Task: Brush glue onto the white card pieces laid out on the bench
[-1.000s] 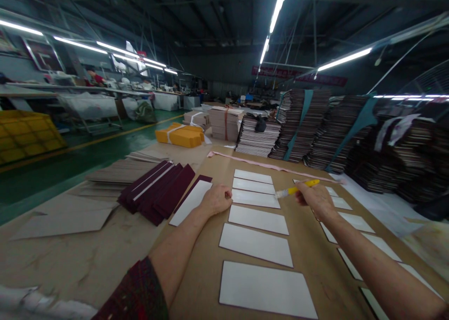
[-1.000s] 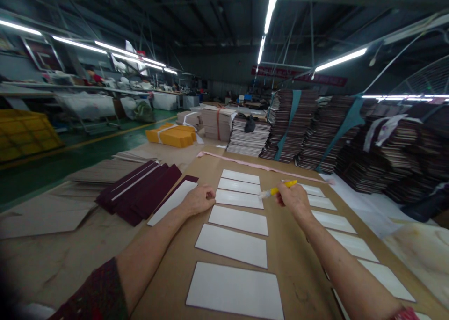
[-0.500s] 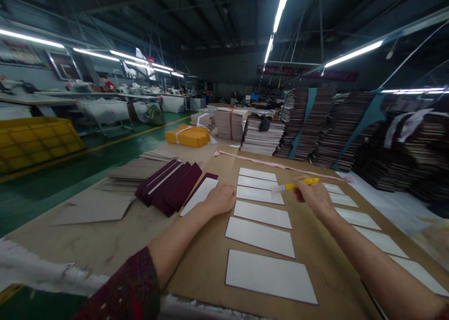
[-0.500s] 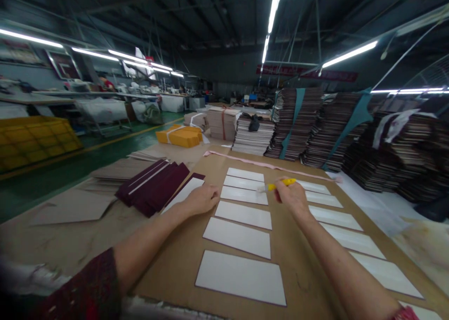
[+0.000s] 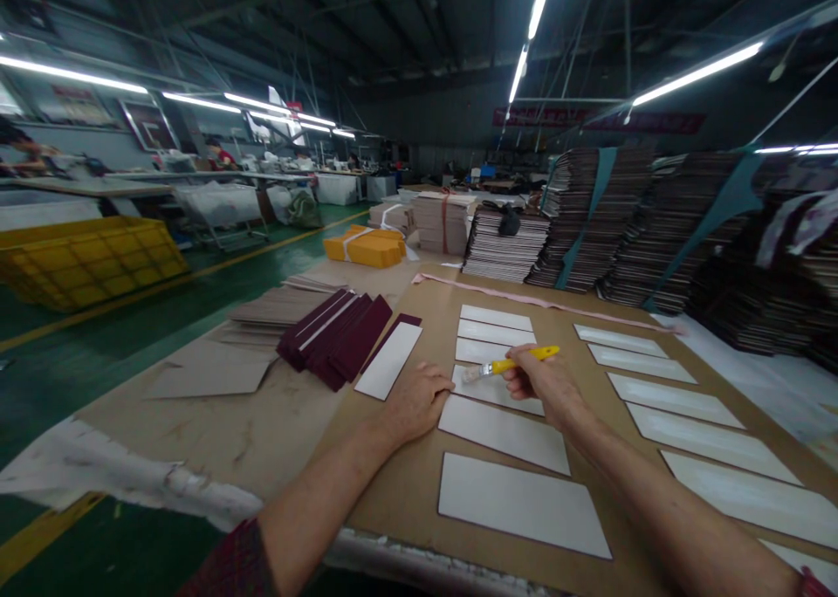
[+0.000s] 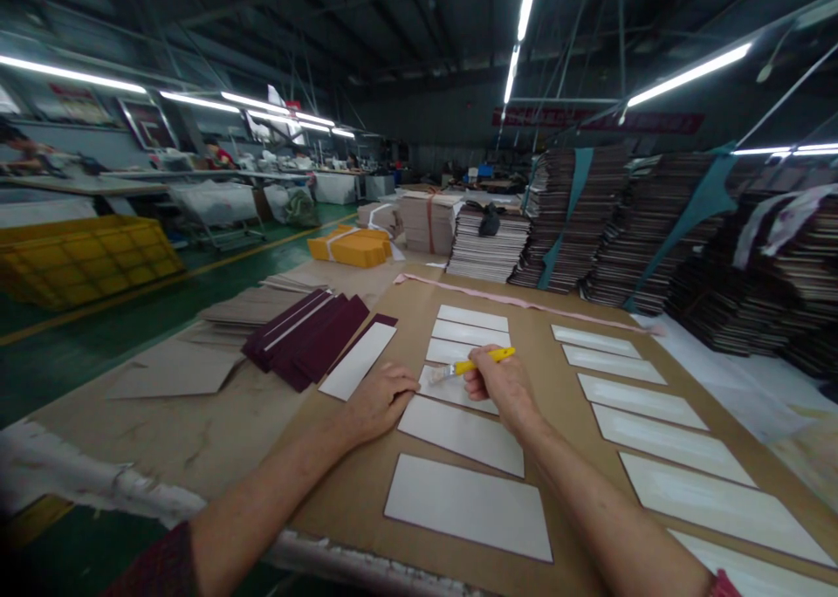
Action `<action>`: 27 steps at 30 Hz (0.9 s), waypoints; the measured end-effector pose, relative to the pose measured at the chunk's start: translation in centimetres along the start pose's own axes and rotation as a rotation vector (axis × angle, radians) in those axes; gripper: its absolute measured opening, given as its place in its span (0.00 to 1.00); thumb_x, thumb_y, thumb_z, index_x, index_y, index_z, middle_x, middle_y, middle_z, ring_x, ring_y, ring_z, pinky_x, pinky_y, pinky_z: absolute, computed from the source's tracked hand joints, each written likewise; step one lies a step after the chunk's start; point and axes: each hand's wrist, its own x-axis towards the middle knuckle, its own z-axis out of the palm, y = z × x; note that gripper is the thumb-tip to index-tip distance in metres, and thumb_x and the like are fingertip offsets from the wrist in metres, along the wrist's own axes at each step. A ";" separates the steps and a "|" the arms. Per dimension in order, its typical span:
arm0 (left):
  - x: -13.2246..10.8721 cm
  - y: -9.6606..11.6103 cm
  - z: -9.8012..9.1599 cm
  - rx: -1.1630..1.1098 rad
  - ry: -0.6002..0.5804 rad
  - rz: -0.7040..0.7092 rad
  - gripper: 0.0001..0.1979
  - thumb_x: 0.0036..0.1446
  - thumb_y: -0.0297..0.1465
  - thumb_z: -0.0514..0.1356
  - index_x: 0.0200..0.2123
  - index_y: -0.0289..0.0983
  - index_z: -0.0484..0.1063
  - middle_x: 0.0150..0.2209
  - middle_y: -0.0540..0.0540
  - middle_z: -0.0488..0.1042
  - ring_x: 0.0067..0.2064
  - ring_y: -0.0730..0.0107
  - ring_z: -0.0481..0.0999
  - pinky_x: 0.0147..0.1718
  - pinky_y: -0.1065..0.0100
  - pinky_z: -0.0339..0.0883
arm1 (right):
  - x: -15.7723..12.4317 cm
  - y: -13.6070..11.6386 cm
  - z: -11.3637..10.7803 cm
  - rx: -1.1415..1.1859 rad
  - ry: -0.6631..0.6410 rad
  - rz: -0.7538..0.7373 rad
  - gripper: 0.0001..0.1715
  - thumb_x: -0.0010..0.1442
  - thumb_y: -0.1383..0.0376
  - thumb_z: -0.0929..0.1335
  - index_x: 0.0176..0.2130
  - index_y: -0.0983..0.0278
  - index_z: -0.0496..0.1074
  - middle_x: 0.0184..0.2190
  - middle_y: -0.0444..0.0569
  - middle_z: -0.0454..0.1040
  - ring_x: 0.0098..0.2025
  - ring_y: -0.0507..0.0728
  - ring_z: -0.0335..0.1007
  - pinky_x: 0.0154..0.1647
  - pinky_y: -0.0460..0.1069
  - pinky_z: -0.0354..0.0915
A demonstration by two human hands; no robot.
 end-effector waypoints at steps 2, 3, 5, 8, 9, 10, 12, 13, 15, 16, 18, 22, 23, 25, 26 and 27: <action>0.1 0.1 -0.1 -0.015 0.002 -0.001 0.11 0.63 0.26 0.55 0.39 0.36 0.79 0.40 0.46 0.78 0.43 0.63 0.71 0.47 0.62 0.64 | 0.1 0.5 0.5 -0.018 -0.002 0.011 0.10 0.54 0.61 0.66 0.34 0.65 0.70 0.21 0.44 0.74 0.19 0.51 0.68 0.18 0.45 0.69; 0.1 0.1 -0.1 -0.019 0.003 0.000 0.11 0.63 0.25 0.55 0.38 0.36 0.79 0.40 0.46 0.78 0.43 0.64 0.71 0.47 0.62 0.64 | 0.2 0.8 0.8 -0.024 -0.002 0.020 0.10 0.54 0.61 0.66 0.35 0.65 0.70 0.21 0.44 0.74 0.19 0.51 0.68 0.18 0.46 0.69; 0.0 0.2 -0.2 -0.018 0.004 0.009 0.11 0.62 0.24 0.55 0.37 0.36 0.79 0.40 0.46 0.78 0.43 0.64 0.71 0.47 0.62 0.64 | 0.3 1.1 1.0 -0.039 -0.002 0.040 0.10 0.54 0.61 0.66 0.35 0.64 0.70 0.21 0.43 0.74 0.19 0.52 0.69 0.18 0.46 0.69; 0.0 0.1 -0.1 -0.017 0.002 0.023 0.11 0.62 0.24 0.56 0.36 0.37 0.79 0.39 0.47 0.78 0.43 0.64 0.71 0.47 0.63 0.64 | 0.4 1.0 0.9 -0.128 -0.001 0.028 0.11 0.55 0.59 0.66 0.34 0.64 0.71 0.20 0.43 0.74 0.19 0.52 0.69 0.18 0.47 0.69; 0.0 0.0 -0.1 -0.018 0.003 0.026 0.11 0.62 0.24 0.56 0.36 0.36 0.79 0.39 0.47 0.78 0.43 0.64 0.72 0.48 0.63 0.64 | 0.3 0.8 0.6 -0.183 -0.002 0.010 0.11 0.55 0.58 0.65 0.34 0.64 0.71 0.20 0.43 0.74 0.18 0.52 0.69 0.18 0.47 0.69; 0.0 0.0 -0.1 -0.019 0.002 0.027 0.11 0.62 0.24 0.56 0.36 0.36 0.79 0.39 0.47 0.78 0.43 0.64 0.72 0.48 0.62 0.63 | 0.3 0.5 0.3 -0.249 0.000 -0.005 0.11 0.55 0.59 0.65 0.34 0.64 0.71 0.20 0.43 0.74 0.18 0.53 0.69 0.18 0.46 0.68; 0.0 0.0 -0.1 -0.014 -0.002 0.024 0.10 0.62 0.24 0.57 0.36 0.36 0.79 0.38 0.47 0.78 0.42 0.64 0.72 0.49 0.62 0.63 | 0.1 -0.3 -0.6 -0.377 0.015 -0.018 0.12 0.57 0.59 0.64 0.31 0.65 0.72 0.20 0.45 0.75 0.18 0.52 0.69 0.17 0.45 0.67; 0.0 0.0 -0.1 -0.009 -0.004 0.023 0.10 0.61 0.24 0.57 0.35 0.36 0.79 0.38 0.47 0.78 0.42 0.64 0.72 0.49 0.62 0.63 | -0.1 -0.8 -1.1 -0.432 0.026 -0.013 0.14 0.57 0.60 0.64 0.28 0.66 0.72 0.19 0.46 0.75 0.18 0.52 0.69 0.17 0.45 0.66; 0.0 0.1 -0.1 -0.003 -0.003 0.020 0.10 0.61 0.23 0.57 0.35 0.36 0.79 0.38 0.47 0.78 0.42 0.64 0.72 0.49 0.62 0.63 | -0.3 -1.6 -1.9 -0.494 0.063 0.017 0.19 0.59 0.59 0.63 0.22 0.67 0.70 0.18 0.50 0.74 0.17 0.51 0.68 0.17 0.44 0.66; 0.0 0.1 -0.2 -0.005 0.000 0.018 0.10 0.60 0.23 0.57 0.35 0.36 0.79 0.38 0.47 0.78 0.42 0.65 0.71 0.49 0.63 0.63 | -0.4 -1.8 -2.1 -0.484 0.080 0.025 0.21 0.59 0.59 0.63 0.20 0.67 0.70 0.18 0.50 0.74 0.17 0.51 0.68 0.18 0.44 0.66; 0.1 0.3 -0.3 -0.007 -0.004 0.018 0.10 0.61 0.23 0.57 0.35 0.36 0.79 0.39 0.47 0.78 0.42 0.64 0.71 0.49 0.63 0.63 | -0.4 -1.9 -2.1 -0.388 0.079 -0.001 0.18 0.57 0.59 0.64 0.22 0.67 0.71 0.19 0.49 0.74 0.17 0.52 0.69 0.18 0.45 0.68; 0.1 0.4 -0.6 -0.037 -0.016 0.015 0.09 0.61 0.24 0.57 0.35 0.36 0.78 0.39 0.47 0.79 0.43 0.64 0.72 0.48 0.64 0.64 | 0.3 -0.5 -0.3 -0.203 0.011 -0.103 0.13 0.56 0.57 0.65 0.31 0.64 0.71 0.21 0.45 0.76 0.19 0.54 0.71 0.19 0.47 0.70; 0.1 0.4 -0.7 -0.043 -0.010 0.012 0.09 0.61 0.24 0.57 0.35 0.36 0.78 0.39 0.47 0.79 0.43 0.64 0.72 0.47 0.64 0.64 | 0.6 0.0 0.2 -0.204 -0.001 -0.107 0.13 0.56 0.57 0.64 0.31 0.64 0.71 0.21 0.45 0.76 0.19 0.54 0.71 0.19 0.47 0.70; 0.2 0.3 -0.6 -0.042 0.003 0.015 0.08 0.60 0.24 0.58 0.36 0.36 0.78 0.39 0.47 0.79 0.43 0.65 0.72 0.47 0.64 0.64 | 0.9 0.6 1.1 -0.252 -0.021 -0.101 0.14 0.56 0.57 0.64 0.31 0.64 0.71 0.21 0.45 0.76 0.19 0.53 0.71 0.19 0.47 0.70; 0.2 0.3 -0.6 -0.037 0.005 0.021 0.08 0.60 0.24 0.58 0.35 0.36 0.78 0.39 0.47 0.79 0.43 0.65 0.72 0.47 0.64 0.64 | 0.9 0.8 1.3 -0.285 -0.032 -0.096 0.14 0.56 0.57 0.63 0.30 0.64 0.71 0.21 0.46 0.76 0.19 0.53 0.71 0.19 0.47 0.70; 0.1 0.2 -0.6 -0.032 0.004 0.026 0.08 0.60 0.24 0.58 0.35 0.36 0.78 0.38 0.47 0.79 0.42 0.65 0.72 0.47 0.64 0.64 | 0.9 0.8 1.3 -0.325 -0.030 -0.087 0.14 0.56 0.57 0.63 0.30 0.64 0.71 0.21 0.46 0.77 0.18 0.53 0.71 0.19 0.47 0.69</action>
